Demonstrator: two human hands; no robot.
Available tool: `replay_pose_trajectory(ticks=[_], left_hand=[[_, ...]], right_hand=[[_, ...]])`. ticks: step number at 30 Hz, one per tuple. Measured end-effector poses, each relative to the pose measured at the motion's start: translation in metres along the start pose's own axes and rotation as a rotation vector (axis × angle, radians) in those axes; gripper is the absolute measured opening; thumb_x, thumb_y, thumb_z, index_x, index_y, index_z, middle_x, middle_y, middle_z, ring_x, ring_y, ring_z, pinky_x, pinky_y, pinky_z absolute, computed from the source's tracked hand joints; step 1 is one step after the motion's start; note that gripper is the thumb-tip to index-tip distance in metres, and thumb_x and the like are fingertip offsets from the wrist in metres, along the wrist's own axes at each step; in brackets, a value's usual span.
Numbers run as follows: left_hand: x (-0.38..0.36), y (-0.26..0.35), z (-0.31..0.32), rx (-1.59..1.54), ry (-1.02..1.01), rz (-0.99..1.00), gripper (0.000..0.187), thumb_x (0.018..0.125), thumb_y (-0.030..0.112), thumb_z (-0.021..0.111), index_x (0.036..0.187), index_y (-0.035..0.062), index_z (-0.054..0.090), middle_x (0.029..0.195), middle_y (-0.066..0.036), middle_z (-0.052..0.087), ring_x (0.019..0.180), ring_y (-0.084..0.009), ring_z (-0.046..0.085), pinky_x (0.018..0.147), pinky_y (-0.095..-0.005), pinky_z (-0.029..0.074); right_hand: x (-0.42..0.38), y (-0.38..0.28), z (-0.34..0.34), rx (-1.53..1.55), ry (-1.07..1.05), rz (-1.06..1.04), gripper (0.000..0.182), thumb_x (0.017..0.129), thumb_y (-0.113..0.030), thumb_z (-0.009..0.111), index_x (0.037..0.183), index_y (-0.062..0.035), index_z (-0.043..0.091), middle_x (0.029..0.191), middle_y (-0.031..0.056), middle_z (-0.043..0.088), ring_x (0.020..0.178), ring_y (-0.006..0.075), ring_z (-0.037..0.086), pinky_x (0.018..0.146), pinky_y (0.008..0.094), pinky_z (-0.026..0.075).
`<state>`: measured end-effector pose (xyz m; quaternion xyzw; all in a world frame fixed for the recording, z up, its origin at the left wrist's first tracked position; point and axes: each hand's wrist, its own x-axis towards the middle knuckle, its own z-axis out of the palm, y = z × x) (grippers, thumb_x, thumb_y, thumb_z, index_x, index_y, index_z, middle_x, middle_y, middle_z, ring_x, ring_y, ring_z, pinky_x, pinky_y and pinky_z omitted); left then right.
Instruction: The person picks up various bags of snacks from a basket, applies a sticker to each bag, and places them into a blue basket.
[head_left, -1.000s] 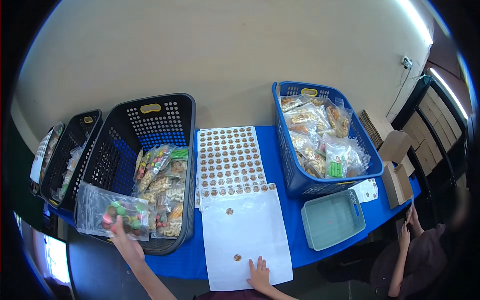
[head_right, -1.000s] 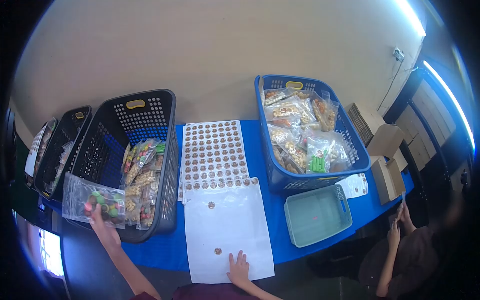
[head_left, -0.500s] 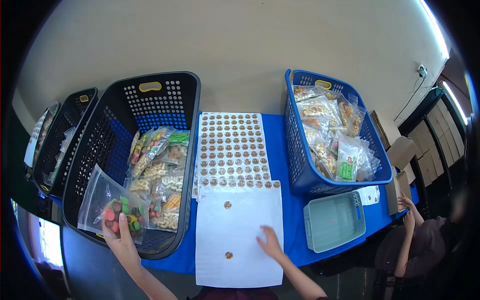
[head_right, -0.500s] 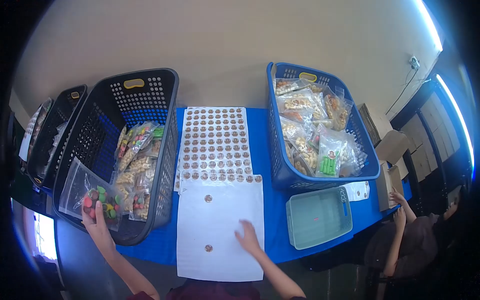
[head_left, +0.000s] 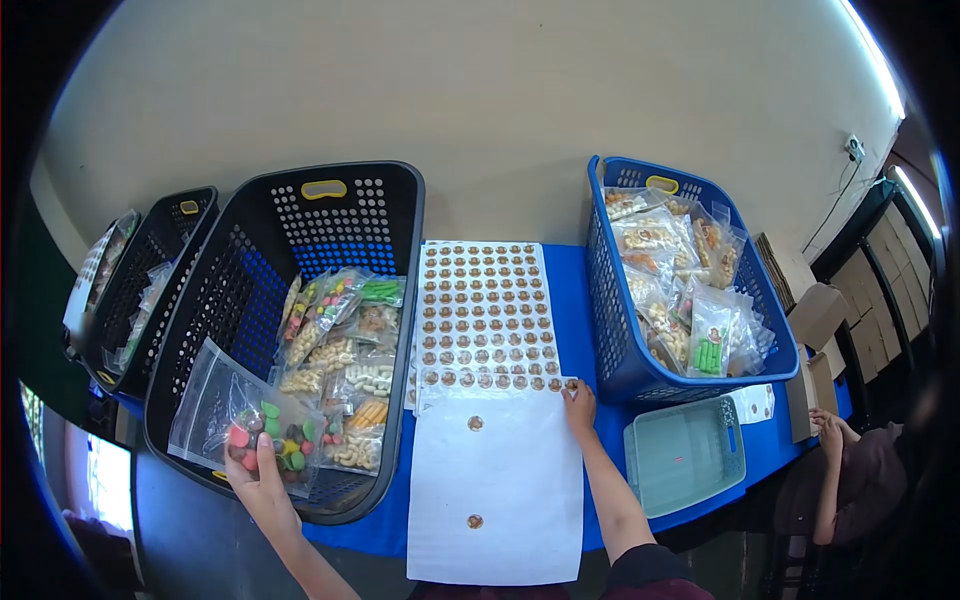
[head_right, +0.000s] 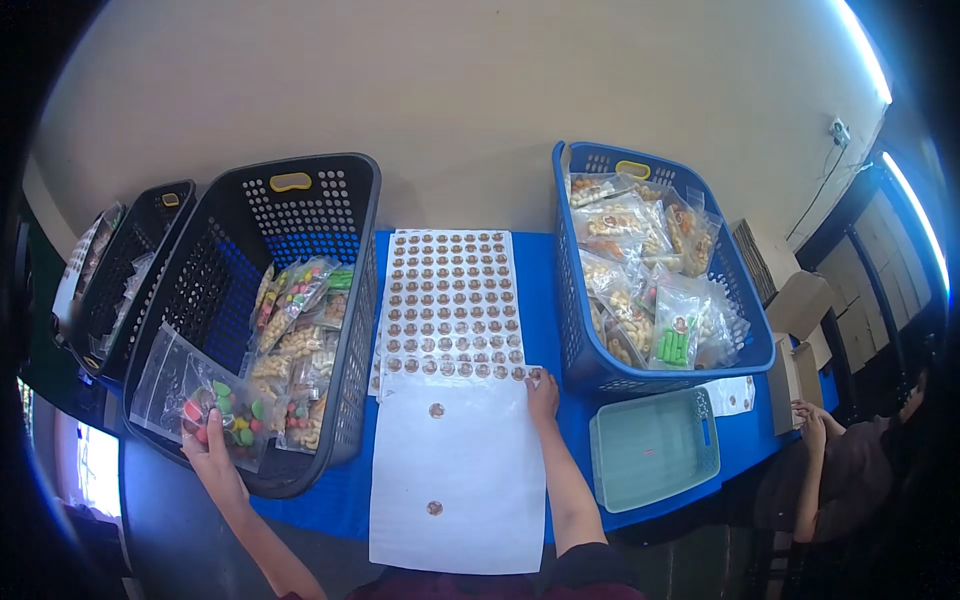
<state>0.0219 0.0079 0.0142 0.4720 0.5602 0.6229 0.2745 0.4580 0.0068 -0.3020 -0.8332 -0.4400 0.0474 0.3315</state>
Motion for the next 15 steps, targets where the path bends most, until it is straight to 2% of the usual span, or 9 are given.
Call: replay_pose_trajectory(ticks=[3,6,9,12,15], left_hand=[[-0.002,0.0,-0.001,-0.02,0.047,-0.056,0.026,0.084,0.011,0.051,0.107,-0.0012,0.047,0.099,-0.007,0.053,0.089,-0.0115,0.05,0.079,-0.0252,0.039],[-0.001,-0.006,-0.004,-0.073,0.074,-0.06,0.029,0.084,0.011,0.052,0.109,-0.0012,0.045,0.101,-0.008,0.052,0.091,-0.0122,0.05,0.081,-0.0262,0.039],[0.0,-0.002,0.001,-0.11,0.122,-0.043,0.026,0.084,0.011,0.053,0.106,-0.0004,0.047,0.092,-0.004,0.052,0.077,-0.0076,0.047,0.068,-0.0222,0.039],[-0.001,-0.002,0.004,-0.123,0.154,-0.016,0.026,0.084,0.011,0.053,0.106,-0.0006,0.047,0.093,-0.004,0.053,0.078,-0.0074,0.047,0.07,-0.0224,0.039],[0.0,-0.003,0.001,-0.148,0.096,-0.018,0.026,0.084,0.011,0.053,0.107,-0.0006,0.047,0.095,-0.004,0.053,0.08,-0.0078,0.048,0.072,-0.0228,0.039]], right_hand=[[0.005,-0.001,0.005,-0.162,-0.05,0.082,0.021,0.08,-0.021,0.053,0.094,-0.0057,0.049,0.089,0.0158,0.054,0.078,0.0349,0.056,0.064,0.0432,0.045],[-0.001,-0.013,0.003,-0.205,-0.015,0.039,0.019,0.083,-0.024,0.048,0.091,-0.0065,0.047,0.086,0.0158,0.054,0.075,0.035,0.057,0.06,0.0451,0.046],[0.0,-0.022,-0.004,-0.245,-0.043,0.069,0.018,0.084,-0.022,0.048,0.092,-0.007,0.047,0.084,0.0152,0.054,0.077,0.0344,0.057,0.061,0.0453,0.046],[0.004,-0.015,0.0,-0.254,-0.046,0.047,0.018,0.084,-0.022,0.047,0.093,-0.0063,0.046,0.083,0.0157,0.055,0.075,0.0351,0.057,0.061,0.0454,0.046],[0.008,-0.011,0.002,-0.262,-0.043,0.06,0.018,0.085,-0.021,0.045,0.09,-0.0043,0.046,0.083,0.0179,0.057,0.074,0.0365,0.057,0.062,0.0454,0.045]])
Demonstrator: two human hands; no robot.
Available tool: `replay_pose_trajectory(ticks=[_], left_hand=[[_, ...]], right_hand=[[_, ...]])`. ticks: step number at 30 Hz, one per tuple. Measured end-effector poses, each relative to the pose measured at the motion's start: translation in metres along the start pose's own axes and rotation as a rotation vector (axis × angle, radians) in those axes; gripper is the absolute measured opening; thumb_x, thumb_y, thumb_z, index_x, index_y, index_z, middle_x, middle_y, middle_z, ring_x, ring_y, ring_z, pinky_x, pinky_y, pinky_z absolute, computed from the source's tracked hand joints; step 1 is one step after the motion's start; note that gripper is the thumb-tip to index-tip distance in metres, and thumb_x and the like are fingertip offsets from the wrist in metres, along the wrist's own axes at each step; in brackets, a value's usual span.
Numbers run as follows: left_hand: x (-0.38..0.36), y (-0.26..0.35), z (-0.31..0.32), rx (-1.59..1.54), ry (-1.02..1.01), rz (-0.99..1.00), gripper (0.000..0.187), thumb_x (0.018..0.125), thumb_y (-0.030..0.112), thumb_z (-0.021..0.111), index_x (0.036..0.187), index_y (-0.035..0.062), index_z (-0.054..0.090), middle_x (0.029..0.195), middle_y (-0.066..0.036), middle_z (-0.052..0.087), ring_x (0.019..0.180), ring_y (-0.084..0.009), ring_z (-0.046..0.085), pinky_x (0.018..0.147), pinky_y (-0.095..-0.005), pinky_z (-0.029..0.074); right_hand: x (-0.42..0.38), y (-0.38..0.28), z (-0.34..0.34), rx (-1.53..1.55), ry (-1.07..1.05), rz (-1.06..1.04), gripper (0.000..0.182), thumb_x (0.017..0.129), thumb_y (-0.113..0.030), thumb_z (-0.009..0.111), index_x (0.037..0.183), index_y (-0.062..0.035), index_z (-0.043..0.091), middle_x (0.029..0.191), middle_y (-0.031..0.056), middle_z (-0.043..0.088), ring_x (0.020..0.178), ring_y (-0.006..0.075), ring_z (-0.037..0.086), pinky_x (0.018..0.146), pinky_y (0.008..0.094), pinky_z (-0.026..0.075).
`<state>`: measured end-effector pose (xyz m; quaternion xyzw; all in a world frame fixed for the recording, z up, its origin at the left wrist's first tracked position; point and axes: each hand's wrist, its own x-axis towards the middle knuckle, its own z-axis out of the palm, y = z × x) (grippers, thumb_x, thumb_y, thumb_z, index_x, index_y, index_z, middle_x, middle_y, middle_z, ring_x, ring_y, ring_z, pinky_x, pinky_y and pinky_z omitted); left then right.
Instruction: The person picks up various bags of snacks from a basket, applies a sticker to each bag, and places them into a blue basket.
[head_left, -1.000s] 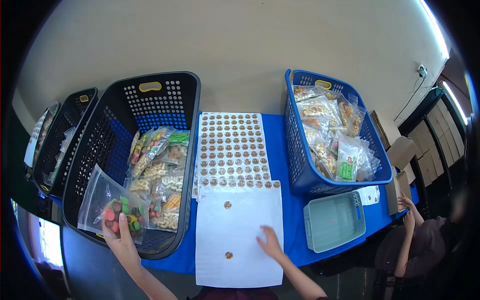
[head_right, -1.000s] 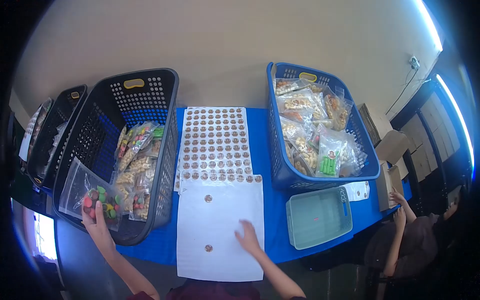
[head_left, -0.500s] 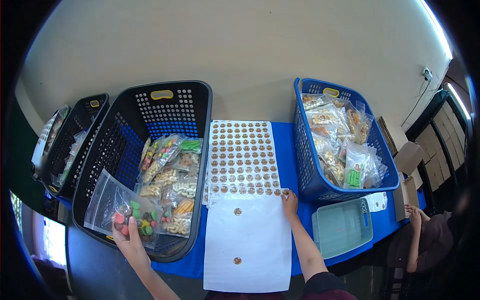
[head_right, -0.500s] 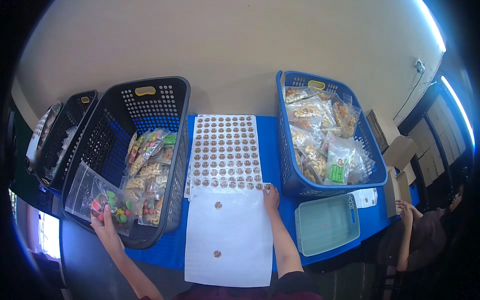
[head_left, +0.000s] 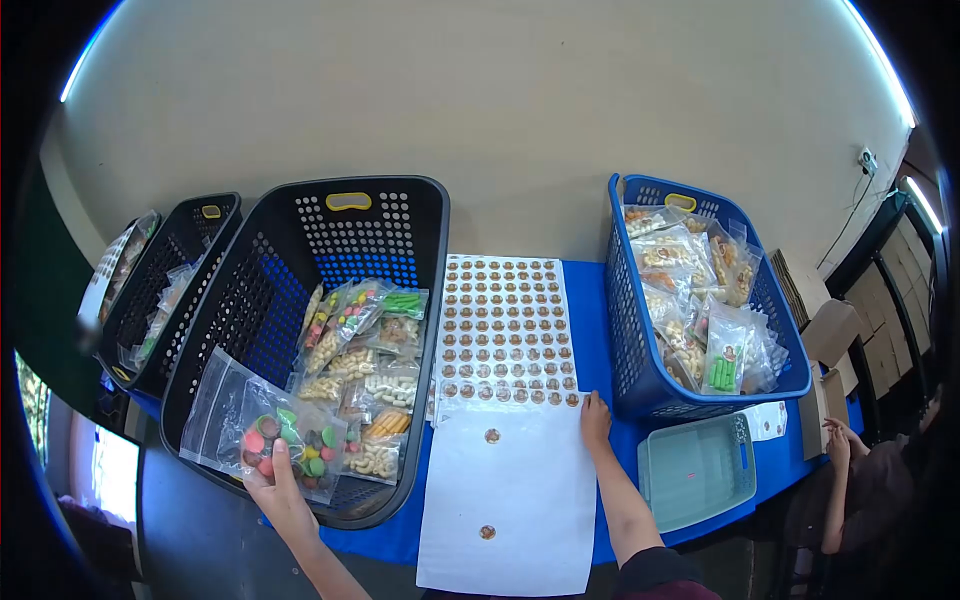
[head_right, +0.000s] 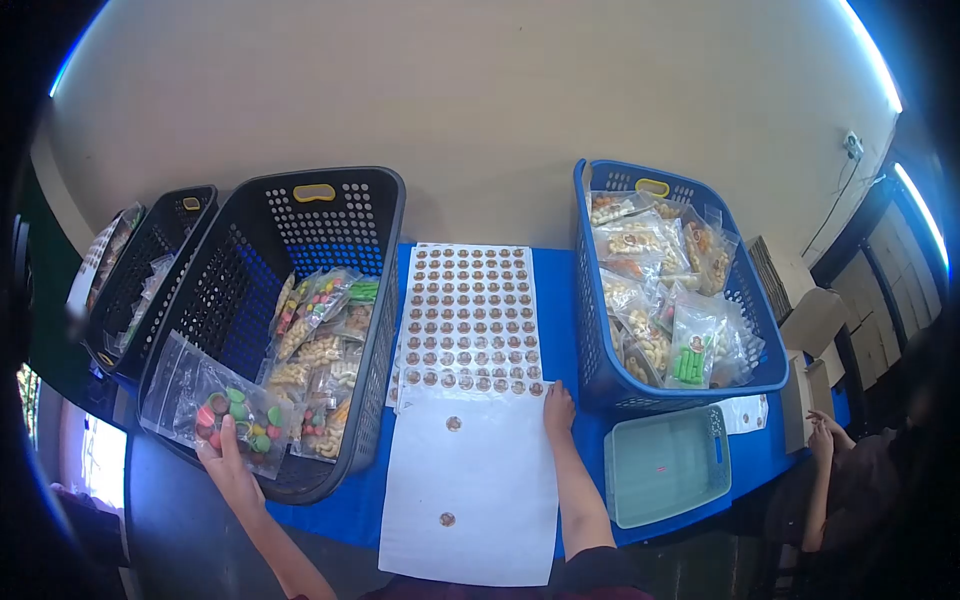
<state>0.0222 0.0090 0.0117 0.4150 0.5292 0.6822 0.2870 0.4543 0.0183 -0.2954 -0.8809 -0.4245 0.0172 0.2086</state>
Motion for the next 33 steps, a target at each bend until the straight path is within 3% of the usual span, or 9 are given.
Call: replay_pose_trajectory(ticks=[3,9,15,27,30,33], left_hand=[[0.001,-0.002,-0.005,0.042,-0.036,-0.006,0.025,0.084,0.01,0.051,0.107,-0.0011,0.047,0.101,-0.007,0.052,0.089,-0.0109,0.05,0.08,-0.0251,0.039],[-0.001,-0.007,-0.005,0.06,0.037,-0.01,0.028,0.084,0.009,0.052,0.109,-0.0013,0.046,0.1,-0.006,0.052,0.086,-0.0104,0.049,0.076,-0.0243,0.039],[-0.001,-0.007,-0.006,0.065,0.019,0.019,0.026,0.084,0.011,0.051,0.106,-0.0017,0.047,0.096,-0.008,0.054,0.085,-0.0123,0.053,0.077,-0.0256,0.042],[0.001,-0.01,-0.007,0.064,0.026,-0.007,0.027,0.084,0.012,0.052,0.106,-0.0011,0.046,0.096,-0.007,0.054,0.085,-0.011,0.052,0.077,-0.0258,0.042],[0.0,-0.001,-0.002,0.042,-0.029,0.01,0.022,0.084,0.007,0.05,0.104,-0.0014,0.049,0.094,-0.005,0.053,0.081,-0.0089,0.049,0.074,-0.0235,0.04],[0.003,0.002,-0.005,0.116,-0.07,-0.001,0.021,0.083,0.006,0.05,0.103,-0.0023,0.049,0.09,-0.004,0.054,0.078,-0.0085,0.049,0.072,-0.0227,0.04]], right_hand=[[-0.002,-0.004,-0.004,-0.007,-0.033,0.012,0.019,0.087,-0.023,0.042,0.092,-0.0044,0.045,0.084,0.0185,0.057,0.073,0.0372,0.057,0.061,0.0466,0.045],[-0.011,-0.013,0.001,-0.06,0.065,0.073,0.02,0.086,-0.02,0.042,0.1,-0.0064,0.046,0.089,0.0165,0.055,0.073,0.0343,0.058,0.059,0.0442,0.047],[-0.012,-0.01,-0.002,-0.162,-0.023,0.024,0.022,0.088,-0.018,0.037,0.104,-0.0042,0.041,0.091,0.0166,0.055,0.074,0.0335,0.059,0.062,0.0436,0.047],[-0.014,-0.007,-0.008,0.169,0.077,0.279,0.011,0.087,-0.012,0.035,0.092,-0.0015,0.033,0.077,0.027,0.056,0.074,0.0428,0.055,0.063,0.0506,0.043],[-0.02,-0.001,-0.005,0.193,0.184,0.256,0.012,0.085,-0.011,0.041,0.089,-0.0021,0.034,0.065,0.0243,0.055,0.066,0.0394,0.056,0.059,0.0484,0.044],[-0.028,0.036,0.032,0.707,0.211,0.147,0.015,0.08,-0.013,0.05,0.079,-0.0005,0.042,0.059,0.0188,0.054,0.058,0.0305,0.058,0.055,0.0428,0.044]])
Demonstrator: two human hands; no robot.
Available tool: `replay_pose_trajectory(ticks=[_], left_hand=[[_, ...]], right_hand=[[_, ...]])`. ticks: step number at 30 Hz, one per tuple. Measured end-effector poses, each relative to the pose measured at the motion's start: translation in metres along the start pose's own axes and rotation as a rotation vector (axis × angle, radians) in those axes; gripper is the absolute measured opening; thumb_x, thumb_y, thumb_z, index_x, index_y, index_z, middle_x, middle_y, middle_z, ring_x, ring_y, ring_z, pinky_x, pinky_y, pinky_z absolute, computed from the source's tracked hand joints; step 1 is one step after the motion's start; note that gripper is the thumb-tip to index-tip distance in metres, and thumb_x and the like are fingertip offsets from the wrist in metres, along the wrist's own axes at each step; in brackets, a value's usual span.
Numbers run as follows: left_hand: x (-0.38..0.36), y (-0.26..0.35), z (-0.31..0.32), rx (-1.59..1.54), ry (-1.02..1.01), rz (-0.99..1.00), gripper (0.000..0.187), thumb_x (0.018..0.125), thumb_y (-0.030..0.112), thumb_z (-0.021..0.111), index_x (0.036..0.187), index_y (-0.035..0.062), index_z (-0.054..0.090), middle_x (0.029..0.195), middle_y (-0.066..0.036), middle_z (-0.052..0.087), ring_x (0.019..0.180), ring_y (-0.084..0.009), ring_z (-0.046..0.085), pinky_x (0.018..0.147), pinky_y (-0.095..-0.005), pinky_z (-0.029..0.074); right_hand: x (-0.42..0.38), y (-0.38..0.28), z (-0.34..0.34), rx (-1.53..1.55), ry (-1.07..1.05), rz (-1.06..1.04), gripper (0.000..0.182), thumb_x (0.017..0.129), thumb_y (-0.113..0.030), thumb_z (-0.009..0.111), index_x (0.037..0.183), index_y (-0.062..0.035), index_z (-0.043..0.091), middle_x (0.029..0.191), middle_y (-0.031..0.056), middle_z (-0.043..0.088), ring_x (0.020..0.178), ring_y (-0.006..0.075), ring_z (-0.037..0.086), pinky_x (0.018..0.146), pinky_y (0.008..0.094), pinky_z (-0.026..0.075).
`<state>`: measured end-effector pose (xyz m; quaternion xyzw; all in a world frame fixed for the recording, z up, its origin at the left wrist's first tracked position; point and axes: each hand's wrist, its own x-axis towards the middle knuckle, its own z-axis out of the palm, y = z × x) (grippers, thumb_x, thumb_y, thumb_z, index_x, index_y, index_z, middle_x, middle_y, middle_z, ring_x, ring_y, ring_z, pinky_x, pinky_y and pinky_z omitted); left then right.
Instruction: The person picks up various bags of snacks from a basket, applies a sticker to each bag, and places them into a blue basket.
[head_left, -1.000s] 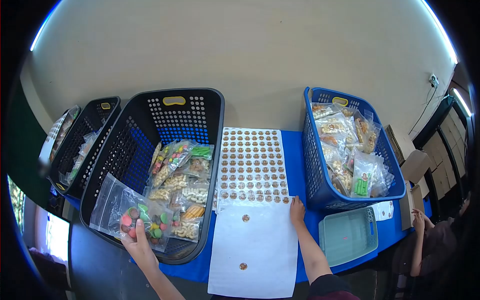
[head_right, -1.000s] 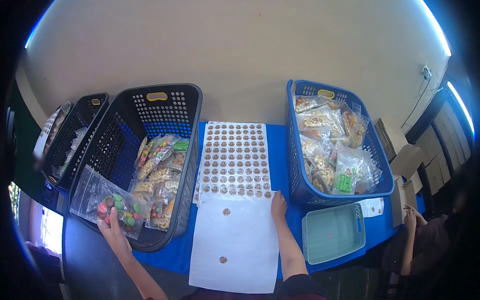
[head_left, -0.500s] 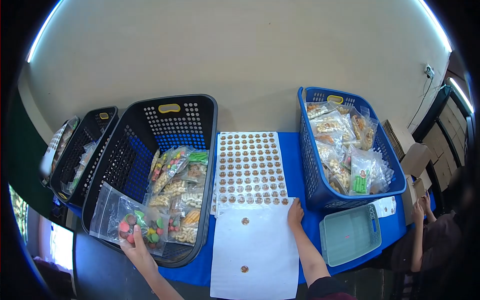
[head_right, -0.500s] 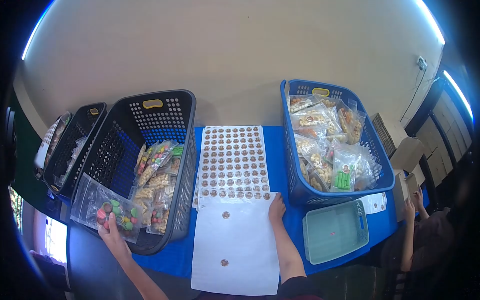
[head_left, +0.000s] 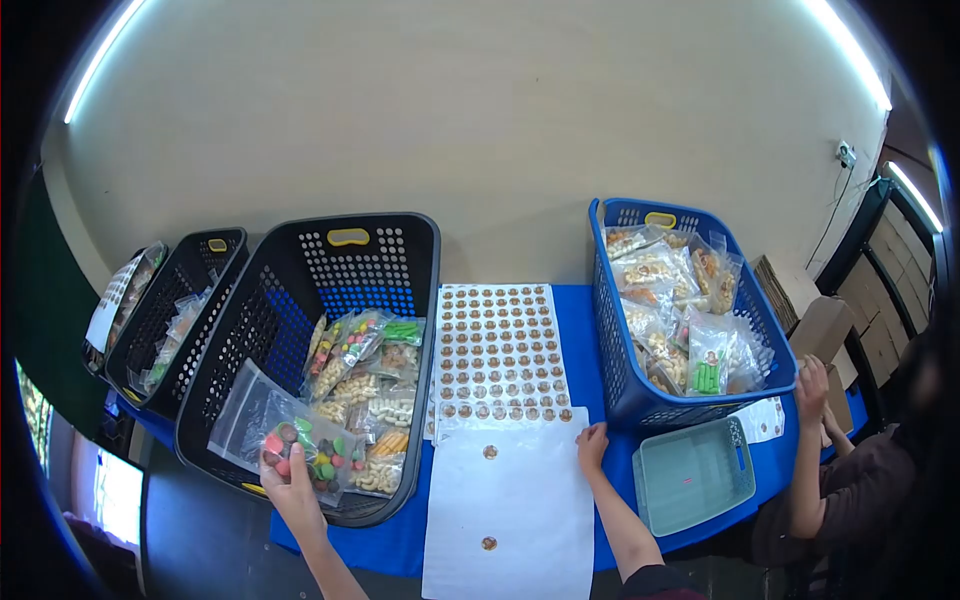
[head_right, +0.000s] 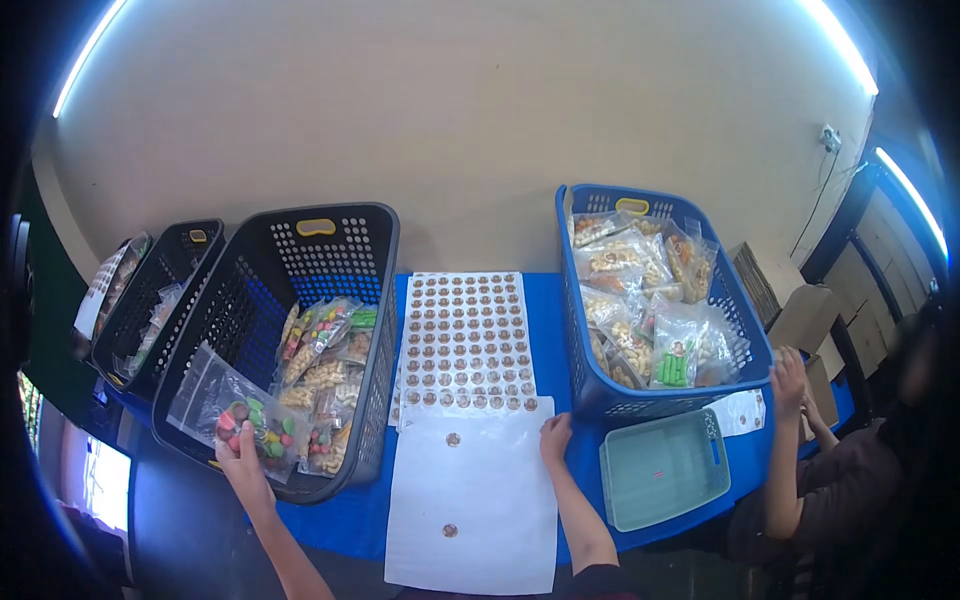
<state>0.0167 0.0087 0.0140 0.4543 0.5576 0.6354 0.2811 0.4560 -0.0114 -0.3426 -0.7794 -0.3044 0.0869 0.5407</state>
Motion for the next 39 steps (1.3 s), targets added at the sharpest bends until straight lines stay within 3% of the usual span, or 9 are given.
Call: replay_pose_trajectory(ticks=[2,8,11,15,25,28,31,32,39], left_hand=[[0.003,-0.008,-0.001,-0.037,-0.009,0.023,0.021,0.082,0.006,0.051,0.101,-0.0028,0.049,0.086,-0.003,0.053,0.074,-0.0066,0.049,0.067,-0.0208,0.04],[0.0,0.012,0.003,-0.141,-0.063,0.015,0.018,0.082,0.006,0.052,0.098,-0.0022,0.05,0.08,-0.002,0.053,0.067,-0.0048,0.049,0.057,-0.0195,0.041],[0.005,0.003,0.001,-0.108,-0.095,0.034,0.021,0.081,0.008,0.054,0.099,-0.0022,0.049,0.081,-0.003,0.053,0.071,-0.0074,0.05,0.062,-0.0222,0.042],[-0.003,0.007,0.001,0.026,-0.087,0.124,0.023,0.081,0.009,0.054,0.1,-0.0025,0.049,0.08,-0.004,0.052,0.072,-0.0099,0.047,0.066,-0.0246,0.04],[-0.004,0.002,-0.001,-0.041,-0.092,0.239,0.023,0.083,0.009,0.051,0.102,-0.0024,0.046,0.082,-0.004,0.049,0.071,-0.0112,0.046,0.068,-0.0239,0.039],[-0.054,0.036,0.001,-0.307,-0.167,-0.034,0.029,0.08,0.009,0.055,0.106,-0.0007,0.044,0.088,-0.005,0.05,0.078,-0.013,0.049,0.073,-0.0248,0.041],[-0.112,0.041,0.002,-0.323,-0.851,0.051,0.029,0.073,0.006,0.06,0.1,0.0041,0.048,0.094,-0.005,0.053,0.085,-0.012,0.052,0.075,-0.0249,0.043],[-0.126,0.048,0.008,-0.385,-0.986,-0.09,0.026,0.074,0.006,0.059,0.098,0.0045,0.049,0.092,-0.004,0.052,0.087,-0.0115,0.051,0.075,-0.0242,0.042],[-0.146,0.041,0.054,-0.409,-1.179,-0.514,0.031,0.081,0.012,0.058,0.106,0.0009,0.044,0.092,-0.006,0.052,0.082,-0.0083,0.051,0.069,-0.0203,0.043]], right_hand=[[-0.022,-0.014,-0.015,-0.212,0.021,-0.219,0.021,0.075,-0.015,0.057,0.065,0.0001,0.047,0.054,0.0118,0.053,0.051,0.0206,0.055,0.051,0.0345,0.043],[-0.128,-0.05,-0.052,0.18,-0.297,0.124,0.014,0.071,-0.014,0.066,0.069,-0.0024,0.058,0.064,0.0034,0.057,0.059,0.0088,0.053,0.053,0.0222,0.041],[-0.153,-0.125,-0.094,0.359,-0.458,0.417,0.022,0.071,-0.013,0.068,0.088,-0.002,0.058,0.073,0.0016,0.058,0.064,0.0085,0.053,0.055,0.0216,0.042],[-0.148,-0.167,-0.128,0.567,-0.428,0.388,0.044,0.072,-0.009,0.066,0.109,-0.0008,0.045,0.076,0.0026,0.058,0.071,0.0087,0.054,0.06,0.0209,0.042],[-0.139,-0.272,-0.173,0.757,-0.354,0.22,0.01,0.081,-0.006,0.055,0.09,-0.0026,0.055,0.086,0.0054,0.061,0.078,0.0113,0.057,0.067,0.0214,0.043],[-0.14,-0.286,-0.183,0.809,-0.256,0.176,0.008,0.084,-0.008,0.05,0.09,-0.0033,0.055,0.087,0.0058,0.061,0.079,0.012,0.057,0.068,0.0224,0.043],[-0.138,-0.319,-0.201,0.951,-0.219,0.151,0.01,0.085,-0.008,0.049,0.091,-0.0024,0.054,0.086,0.0072,0.061,0.078,0.0138,0.057,0.071,0.025,0.043],[-0.138,-0.333,-0.206,1.002,-0.229,0.155,0.01,0.085,-0.008,0.049,0.09,-0.0023,0.054,0.086,0.0074,0.061,0.077,0.0141,0.057,0.071,0.0251,0.043],[-0.163,-0.362,-0.225,0.861,-0.529,-0.001,0.012,0.077,0.005,0.054,0.087,0.0014,0.055,0.076,0.0079,0.06,0.07,0.0138,0.057,0.066,0.0235,0.043]])
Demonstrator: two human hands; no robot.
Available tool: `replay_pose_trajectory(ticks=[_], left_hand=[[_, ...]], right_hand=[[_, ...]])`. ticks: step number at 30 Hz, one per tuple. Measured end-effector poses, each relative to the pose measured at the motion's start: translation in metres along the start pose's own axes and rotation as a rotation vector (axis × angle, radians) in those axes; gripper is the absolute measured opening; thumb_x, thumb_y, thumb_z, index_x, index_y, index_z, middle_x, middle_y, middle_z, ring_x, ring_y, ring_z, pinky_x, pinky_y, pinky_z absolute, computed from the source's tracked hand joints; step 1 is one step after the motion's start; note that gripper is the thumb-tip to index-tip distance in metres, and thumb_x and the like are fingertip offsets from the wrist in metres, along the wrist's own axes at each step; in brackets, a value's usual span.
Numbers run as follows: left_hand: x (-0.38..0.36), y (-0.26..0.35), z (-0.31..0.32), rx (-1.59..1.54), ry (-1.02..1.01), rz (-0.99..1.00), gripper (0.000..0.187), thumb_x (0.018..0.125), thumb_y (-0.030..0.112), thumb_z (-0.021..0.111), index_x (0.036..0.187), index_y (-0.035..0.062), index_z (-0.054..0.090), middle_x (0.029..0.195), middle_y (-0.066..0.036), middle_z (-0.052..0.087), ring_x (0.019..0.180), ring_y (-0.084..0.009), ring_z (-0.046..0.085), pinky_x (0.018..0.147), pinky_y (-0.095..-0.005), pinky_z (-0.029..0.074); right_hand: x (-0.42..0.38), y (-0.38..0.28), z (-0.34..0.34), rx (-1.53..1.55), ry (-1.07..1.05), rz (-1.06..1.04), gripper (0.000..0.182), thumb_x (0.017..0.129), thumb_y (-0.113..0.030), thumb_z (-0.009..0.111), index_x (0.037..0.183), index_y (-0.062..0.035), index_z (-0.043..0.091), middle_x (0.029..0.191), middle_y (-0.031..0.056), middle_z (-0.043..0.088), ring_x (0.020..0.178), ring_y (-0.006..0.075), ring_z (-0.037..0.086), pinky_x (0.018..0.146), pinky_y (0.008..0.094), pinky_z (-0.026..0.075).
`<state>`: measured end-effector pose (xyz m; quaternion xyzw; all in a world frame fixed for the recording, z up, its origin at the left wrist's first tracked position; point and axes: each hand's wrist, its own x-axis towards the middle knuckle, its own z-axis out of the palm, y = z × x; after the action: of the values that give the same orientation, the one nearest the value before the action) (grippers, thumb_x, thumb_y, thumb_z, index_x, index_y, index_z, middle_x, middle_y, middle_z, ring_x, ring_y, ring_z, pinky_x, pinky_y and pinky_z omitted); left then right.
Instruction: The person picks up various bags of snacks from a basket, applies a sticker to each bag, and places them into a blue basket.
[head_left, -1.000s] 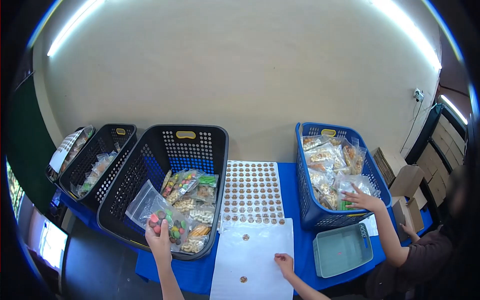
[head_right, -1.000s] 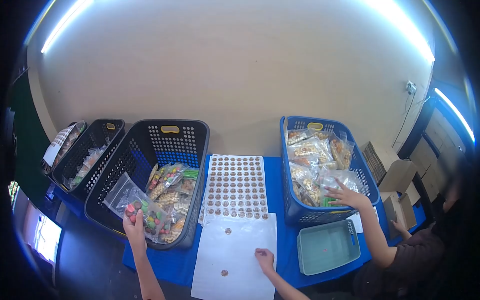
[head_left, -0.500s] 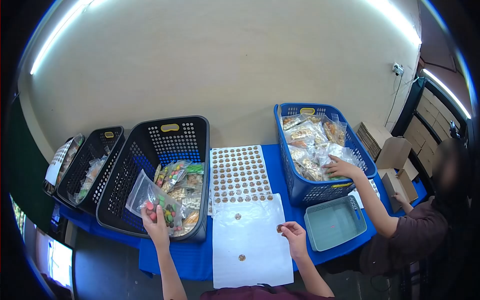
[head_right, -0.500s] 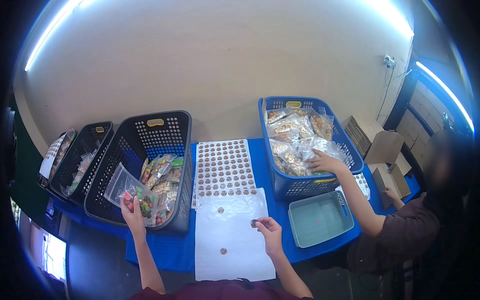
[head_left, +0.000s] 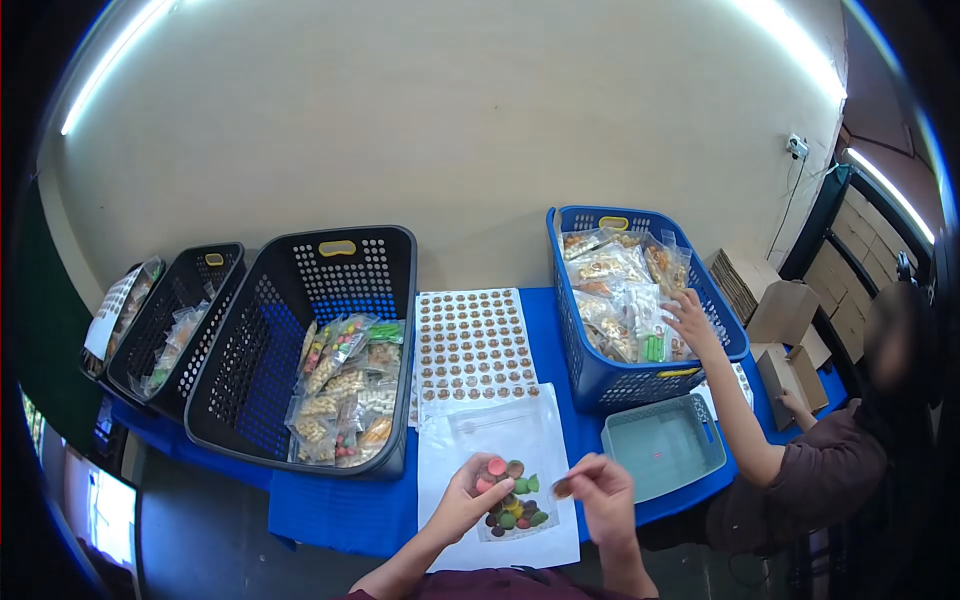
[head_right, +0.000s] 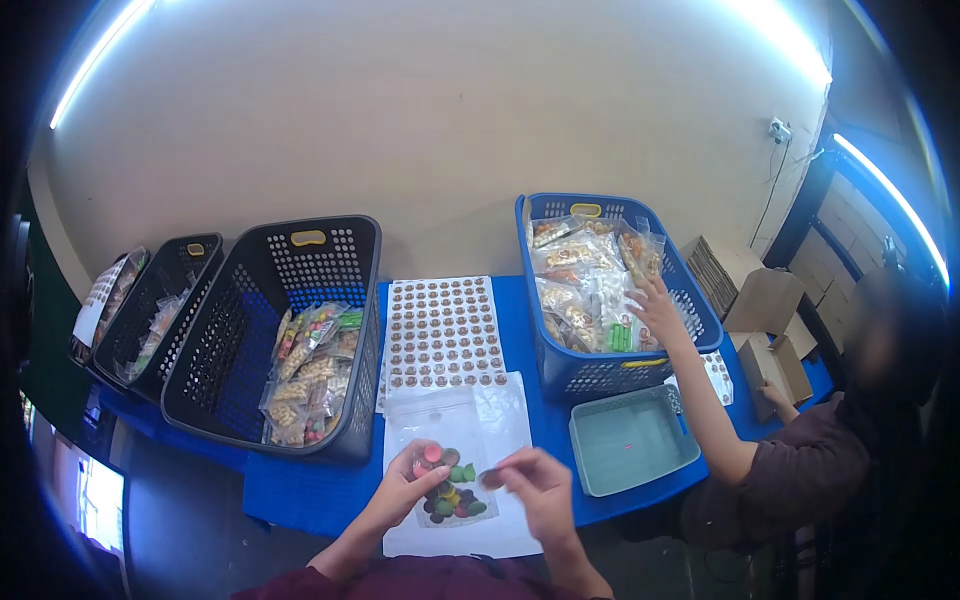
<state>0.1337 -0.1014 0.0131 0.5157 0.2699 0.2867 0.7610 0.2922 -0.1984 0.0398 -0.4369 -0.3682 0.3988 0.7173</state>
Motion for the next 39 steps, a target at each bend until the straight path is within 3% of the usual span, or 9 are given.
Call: replay_pose_trajectory(ticks=[3,7,10,13,28,34,35,38,39], left_hand=[[0.0,-0.004,0.007,-0.032,0.024,0.026,0.034,0.082,0.012,0.057,0.11,-0.001,0.043,0.096,-0.007,0.053,0.082,-0.009,0.053,0.069,-0.0209,0.044],[0.002,-0.025,0.013,-0.049,0.073,0.154,0.034,0.084,0.012,0.054,0.113,-0.0023,0.042,0.098,-0.008,0.054,0.083,-0.0104,0.054,0.072,-0.0218,0.045],[0.002,-0.03,0.009,-0.027,0.076,0.031,0.032,0.086,0.014,0.051,0.112,-0.0034,0.043,0.097,-0.008,0.055,0.086,-0.011,0.054,0.074,-0.0219,0.045],[0.004,-0.028,0.008,-0.106,0.056,0.075,0.032,0.087,0.016,0.05,0.11,-0.0038,0.045,0.094,-0.008,0.056,0.085,-0.0098,0.054,0.072,-0.021,0.045],[-0.005,-0.025,0.013,0.341,0.121,0.204,0.029,0.082,0.012,0.056,0.106,-0.0026,0.049,0.081,-0.006,0.061,0.073,-0.0065,0.056,0.059,-0.0192,0.045],[0.003,-0.043,0.015,0.329,0.195,0.103,0.025,0.084,0.013,0.054,0.104,-0.0019,0.051,0.076,-0.005,0.06,0.069,-0.0053,0.056,0.058,-0.0182,0.044],[0.01,-0.055,0.012,0.204,0.207,0.187,0.025,0.085,0.015,0.053,0.103,-0.0015,0.051,0.075,-0.003,0.059,0.065,-0.0045,0.054,0.055,-0.0178,0.044],[0.025,-0.059,0.01,0.101,0.149,0.123,0.025,0.085,0.016,0.052,0.103,-0.0021,0.051,0.075,-0.003,0.058,0.063,-0.0048,0.053,0.054,-0.018,0.044],[0.025,-0.06,0.008,0.122,0.126,0.04,0.027,0.086,0.017,0.051,0.104,-0.0036,0.049,0.081,-0.005,0.058,0.069,-0.0058,0.054,0.06,-0.0184,0.045]], right_hand=[[-0.004,0.02,0.008,-0.316,-0.003,-0.114,0.023,0.073,0.003,0.062,0.095,0.0023,0.056,0.073,0.0054,0.057,0.067,0.0089,0.051,0.062,0.0211,0.04],[-0.004,0.03,0.021,-0.368,0.174,-0.054,0.023,0.072,0.002,0.063,0.093,0.0029,0.054,0.074,0.0036,0.055,0.068,0.0062,0.05,0.061,0.0178,0.038],[-0.006,0.044,0.022,-0.5,0.238,-0.12,0.02,0.071,0.002,0.064,0.088,0.0022,0.053,0.073,0.003,0.055,0.066,0.0061,0.049,0.06,0.0181,0.038],[-0.003,0.045,0.023,-0.521,0.249,-0.11,0.019,0.071,0.002,0.064,0.084,0.001,0.05,0.072,0.0027,0.054,0.064,0.0059,0.048,0.061,0.0181,0.038],[-0.008,0.046,0.028,-0.54,0.205,-0.111,0.036,0.071,0.005,0.062,0.096,-0.002,0.038,0.07,0.0039,0.054,0.064,0.0076,0.05,0.062,0.02,0.038],[-0.003,0.073,0.015,-0.724,0.291,-0.122,0.038,0.071,0.001,0.065,0.092,-0.0044,0.033,0.066,0.0007,0.04,0.059,0.0062,0.04,0.057,0.02,0.034],[0.002,0.08,0.006,-0.797,0.307,-0.123,0.041,0.071,-0.004,0.067,0.093,-0.0043,0.033,0.069,0.0007,0.038,0.061,0.0061,0.036,0.055,0.0197,0.031],[0.011,0.1,-0.019,-0.298,0.212,0.144,0.044,0.071,-0.008,0.069,0.095,-0.0039,0.032,0.076,0.0013,0.04,0.068,0.0059,0.039,0.059,0.0189,0.033],[0.012,0.098,-0.021,-0.223,0.187,0.167,0.042,0.073,-0.011,0.068,0.097,-0.0023,0.035,0.078,0.0015,0.043,0.07,0.0064,0.042,0.06,0.0189,0.036]])
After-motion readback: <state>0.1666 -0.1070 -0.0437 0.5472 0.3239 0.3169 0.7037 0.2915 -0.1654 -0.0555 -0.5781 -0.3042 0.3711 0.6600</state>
